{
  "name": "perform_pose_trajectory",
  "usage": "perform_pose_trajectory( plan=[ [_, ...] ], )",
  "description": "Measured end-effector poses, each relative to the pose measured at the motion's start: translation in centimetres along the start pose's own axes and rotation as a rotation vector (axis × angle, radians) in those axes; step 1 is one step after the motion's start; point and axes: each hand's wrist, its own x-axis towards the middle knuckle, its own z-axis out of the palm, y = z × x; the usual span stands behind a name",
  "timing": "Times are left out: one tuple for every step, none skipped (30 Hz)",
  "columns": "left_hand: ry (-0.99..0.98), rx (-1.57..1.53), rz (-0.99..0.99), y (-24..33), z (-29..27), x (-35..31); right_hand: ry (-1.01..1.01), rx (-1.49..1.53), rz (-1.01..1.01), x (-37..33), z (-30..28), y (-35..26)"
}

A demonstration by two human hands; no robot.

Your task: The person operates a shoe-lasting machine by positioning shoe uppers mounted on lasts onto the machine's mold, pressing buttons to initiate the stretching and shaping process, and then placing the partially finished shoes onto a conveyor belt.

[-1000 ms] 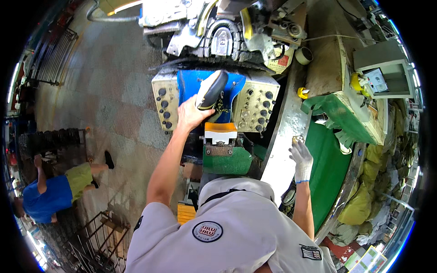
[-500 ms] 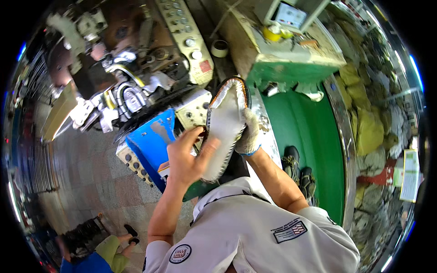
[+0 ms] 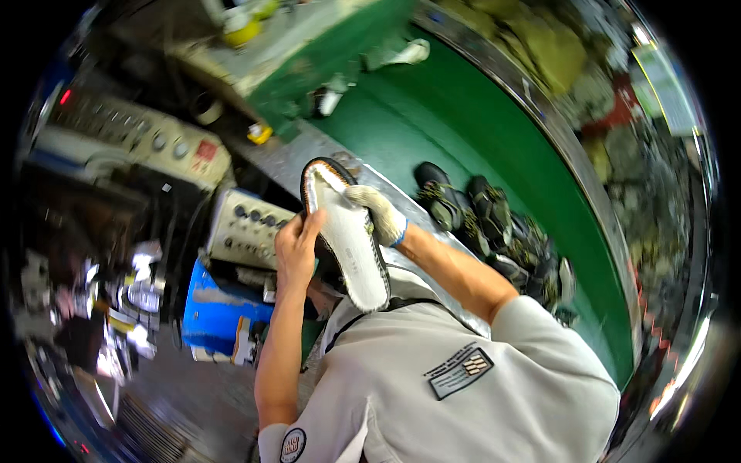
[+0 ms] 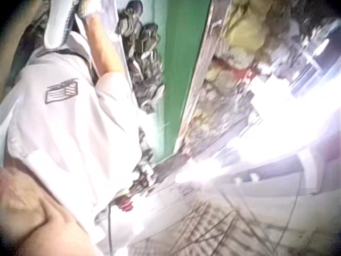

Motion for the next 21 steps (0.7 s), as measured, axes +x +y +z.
perform_pose_trajectory(
  plan=[
    [-0.080,-0.097,0.022,-0.3,1.5,-0.2,0.021,-0.089,0.000,-0.7,-1.3,-1.6],
    [-0.071,-0.033,0.008,0.1,2.1,-0.7,0.067,-0.266,-0.054,-1.3,-4.0,-3.5],
    [-0.021,-0.004,-0.034,-1.4,1.9,-0.8,0.111,-0.443,-0.100,-1.9,-7.0,-5.6],
    [0.032,0.079,-0.041,-2.3,0.6,-1.0,0.214,-0.465,-0.002,-3.0,-8.8,-8.1],
    [0.150,0.233,0.002,-3.6,-1.2,-1.5,0.316,-0.480,0.102,-4.3,-10.4,-10.8],
    [0.274,0.367,0.002,-3.0,-2.8,-2.5,0.406,-0.484,0.208,-5.3,-11.9,-13.3],
    [0.373,0.386,0.013,-6.7,-5.9,-3.2,0.527,-0.701,0.382,-4.7,-16.3,-14.2],
    [0.449,0.516,-0.002,-7.9,-8.3,-4.4,0.578,-1.070,0.381,-3.9,-20.6,-14.7],
    [0.503,0.674,-0.006,-8.0,-9.6,-5.3,0.694,-1.568,0.492,-2.7,-25.5,-14.6],
    [0.544,0.932,0.031,-8.8,-11.3,-6.6,0.656,-1.593,0.545,-1.9,-25.6,-15.9],
    [0.577,1.039,-0.050,-8.7,-11.8,-7.6,0.706,-1.650,0.554,-0.9,-27.4,-16.0],
    [0.611,1.144,-0.137,-8.5,-12.1,-8.5,0.758,-1.644,0.512,0.9,-29.8,-15.5],
    [0.604,1.260,-0.085,-9.0,-12.7,-9.6,0.804,-1.638,0.466,3.5,-31.8,-14.7],
    [0.599,1.379,-0.041,-10.2,-13.2,-10.8,0.798,-1.577,0.379,6.9,-32.4,-14.1],
    [0.591,1.498,-0.002,-11.2,-13.4,-12.1,0.788,-1.514,0.296,10.3,-32.5,-13.3],
    [0.605,1.408,-0.043,-11.9,-13.2,-13.1,0.723,-1.470,0.209,14.0,-32.5,-12.3],
    [0.610,1.312,-0.067,-12.4,-12.6,-13.5,0.695,-1.392,0.168,17.8,-33.2,-11.1],
    [0.619,1.221,-0.093,-12.8,-12.1,-13.7,0.673,-1.332,0.121,21.6,-32.5,-9.8],
    [0.649,1.182,-0.119,-13.2,-12.0,-13.4,0.675,-1.314,0.075,25.0,-31.7,-8.5],
    [0.693,1.142,-0.153,-13.3,-11.8,-13.3,0.639,-1.213,0.072,28.5,-29.5,-8.0],
    [0.733,1.102,-0.187,-13.5,-11.7,-13.2,0.606,-1.125,0.101,31.3,-27.7,-7.5]
  ],
)
